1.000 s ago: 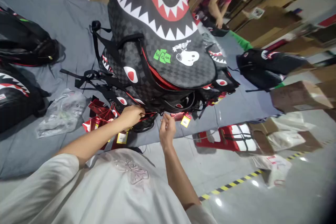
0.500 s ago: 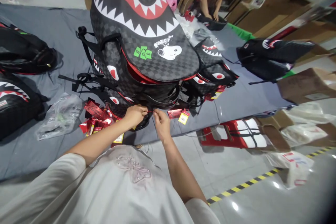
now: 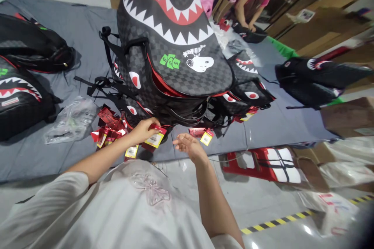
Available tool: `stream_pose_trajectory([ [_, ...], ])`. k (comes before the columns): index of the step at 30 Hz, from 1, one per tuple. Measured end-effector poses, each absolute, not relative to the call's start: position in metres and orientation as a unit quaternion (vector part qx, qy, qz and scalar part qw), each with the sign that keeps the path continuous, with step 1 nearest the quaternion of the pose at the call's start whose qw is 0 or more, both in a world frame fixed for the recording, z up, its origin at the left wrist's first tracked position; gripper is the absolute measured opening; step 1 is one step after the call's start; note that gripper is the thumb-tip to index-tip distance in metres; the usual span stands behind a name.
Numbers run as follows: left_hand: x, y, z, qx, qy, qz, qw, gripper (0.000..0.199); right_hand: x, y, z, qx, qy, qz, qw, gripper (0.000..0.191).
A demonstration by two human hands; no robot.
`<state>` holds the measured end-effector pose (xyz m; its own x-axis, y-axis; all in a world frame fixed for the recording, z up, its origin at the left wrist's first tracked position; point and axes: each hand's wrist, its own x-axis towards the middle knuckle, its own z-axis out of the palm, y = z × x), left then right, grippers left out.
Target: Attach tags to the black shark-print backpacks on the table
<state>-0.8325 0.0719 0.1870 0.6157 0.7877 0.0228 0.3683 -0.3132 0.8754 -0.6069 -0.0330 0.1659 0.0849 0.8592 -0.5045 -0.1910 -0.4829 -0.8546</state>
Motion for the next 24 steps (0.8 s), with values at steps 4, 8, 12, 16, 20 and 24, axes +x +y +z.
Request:
stream_pose_trajectory([
  [4, -0.824, 0.064, 0.173, 0.818, 0.299, 0.326, 0.367, 0.011, -0.598, -0.027, 0.175, -0.586, -0.280, 0.650, 0.395, 0.043],
  [8, -0.814, 0.057, 0.163, 0.913, 0.223, 0.303, 0.158, 0.018, -0.602, -0.021, 0.187, -0.540, -0.270, 0.715, 0.353, 0.045],
  [12, -0.809, 0.048, 0.158, 0.932, 0.179, 0.314, 0.033, 0.016, -0.618, -0.017, 0.190, -0.528, -0.268, 0.687, 0.420, 0.043],
  [16, -0.807, 0.047, 0.158, 0.924, 0.229, 0.294, 0.088, 0.021, -0.630, -0.010, 0.178, -0.574, -0.284, 0.607, 0.471, 0.045],
  [20, -0.799, 0.050, 0.162, 0.900, 0.224, 0.236, 0.291, 0.027, -0.631, -0.003, 0.169, -0.596, -0.278, 0.570, 0.493, 0.046],
  [24, -0.789, 0.052, 0.165, 0.788, 0.310, 0.242, 0.474, 0.022, -0.634, -0.003, 0.170, -0.601, -0.267, 0.546, 0.520, 0.046],
])
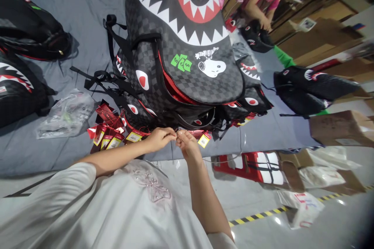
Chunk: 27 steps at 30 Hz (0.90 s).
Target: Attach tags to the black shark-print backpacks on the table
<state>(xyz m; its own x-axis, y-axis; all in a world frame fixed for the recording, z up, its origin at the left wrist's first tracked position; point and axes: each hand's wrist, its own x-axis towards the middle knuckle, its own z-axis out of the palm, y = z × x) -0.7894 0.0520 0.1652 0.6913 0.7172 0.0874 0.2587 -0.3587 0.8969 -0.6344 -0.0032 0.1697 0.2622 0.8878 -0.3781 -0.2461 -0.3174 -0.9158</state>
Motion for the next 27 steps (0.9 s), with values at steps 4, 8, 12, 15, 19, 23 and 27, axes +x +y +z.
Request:
stream_pose_trajectory([
  [4, -0.789, 0.054, 0.166, 0.774, 0.358, 0.211, 0.477, 0.021, -0.643, -0.006, 0.167, -0.619, -0.260, 0.497, 0.549, 0.044],
  [8, -0.791, 0.055, 0.166, 0.798, 0.355, 0.192, 0.448, 0.023, -0.651, -0.007, 0.159, -0.643, -0.258, 0.453, 0.561, 0.043],
  [12, -0.790, 0.054, 0.166, 0.798, 0.366, 0.182, 0.444, 0.024, -0.653, -0.009, 0.154, -0.664, -0.293, 0.413, 0.549, 0.040],
  [15, -0.789, 0.053, 0.166, 0.794, 0.369, 0.177, 0.449, 0.024, -0.655, -0.011, 0.155, -0.668, -0.308, 0.404, 0.544, 0.037],
  [19, -0.787, 0.051, 0.165, 0.757, 0.389, 0.177, 0.494, 0.019, -0.656, -0.013, 0.157, -0.670, -0.319, 0.388, 0.546, 0.032],
  [23, -0.785, 0.052, 0.164, 0.727, 0.413, 0.180, 0.519, 0.013, -0.656, -0.013, 0.156, -0.675, -0.336, 0.380, 0.536, 0.030],
  [27, -0.784, 0.053, 0.165, 0.731, 0.435, 0.166, 0.498, 0.014, -0.655, -0.013, 0.153, -0.665, -0.348, 0.387, 0.535, 0.031],
])
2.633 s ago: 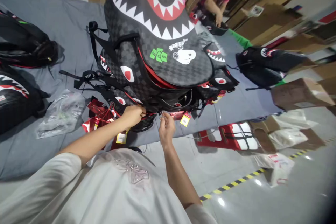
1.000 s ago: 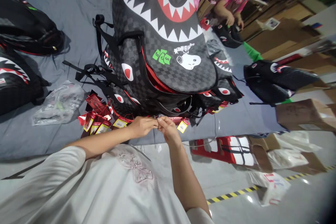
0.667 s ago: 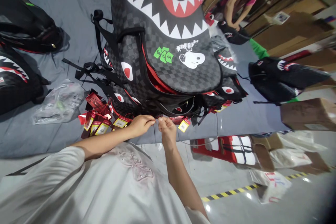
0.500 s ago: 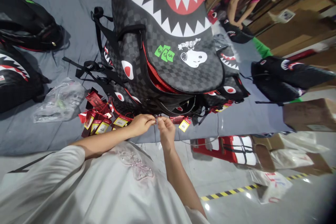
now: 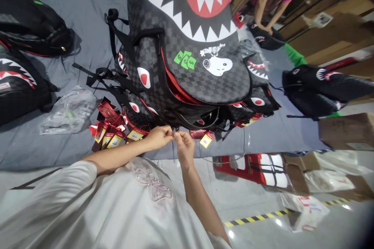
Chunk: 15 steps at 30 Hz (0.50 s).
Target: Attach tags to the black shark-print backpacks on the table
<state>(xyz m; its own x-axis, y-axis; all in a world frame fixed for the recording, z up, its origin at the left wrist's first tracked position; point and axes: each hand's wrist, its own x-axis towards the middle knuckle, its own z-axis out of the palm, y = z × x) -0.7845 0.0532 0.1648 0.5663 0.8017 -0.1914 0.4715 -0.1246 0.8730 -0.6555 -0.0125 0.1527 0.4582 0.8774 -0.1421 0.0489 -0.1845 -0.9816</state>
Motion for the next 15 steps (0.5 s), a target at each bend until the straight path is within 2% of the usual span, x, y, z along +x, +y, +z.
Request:
stream_pose_trajectory([
  [6, -0.784, 0.052, 0.165, 0.754, 0.438, 0.145, 0.468, 0.017, -0.654, -0.015, 0.147, -0.663, -0.362, 0.388, 0.528, 0.031],
  [10, -0.784, 0.052, 0.166, 0.746, 0.459, 0.148, 0.459, 0.010, -0.650, -0.014, 0.142, -0.681, -0.375, 0.361, 0.515, 0.035],
  [15, -0.785, 0.051, 0.168, 0.744, 0.420, 0.130, 0.503, 0.011, -0.645, -0.014, 0.139, -0.701, -0.366, 0.359, 0.496, 0.036],
])
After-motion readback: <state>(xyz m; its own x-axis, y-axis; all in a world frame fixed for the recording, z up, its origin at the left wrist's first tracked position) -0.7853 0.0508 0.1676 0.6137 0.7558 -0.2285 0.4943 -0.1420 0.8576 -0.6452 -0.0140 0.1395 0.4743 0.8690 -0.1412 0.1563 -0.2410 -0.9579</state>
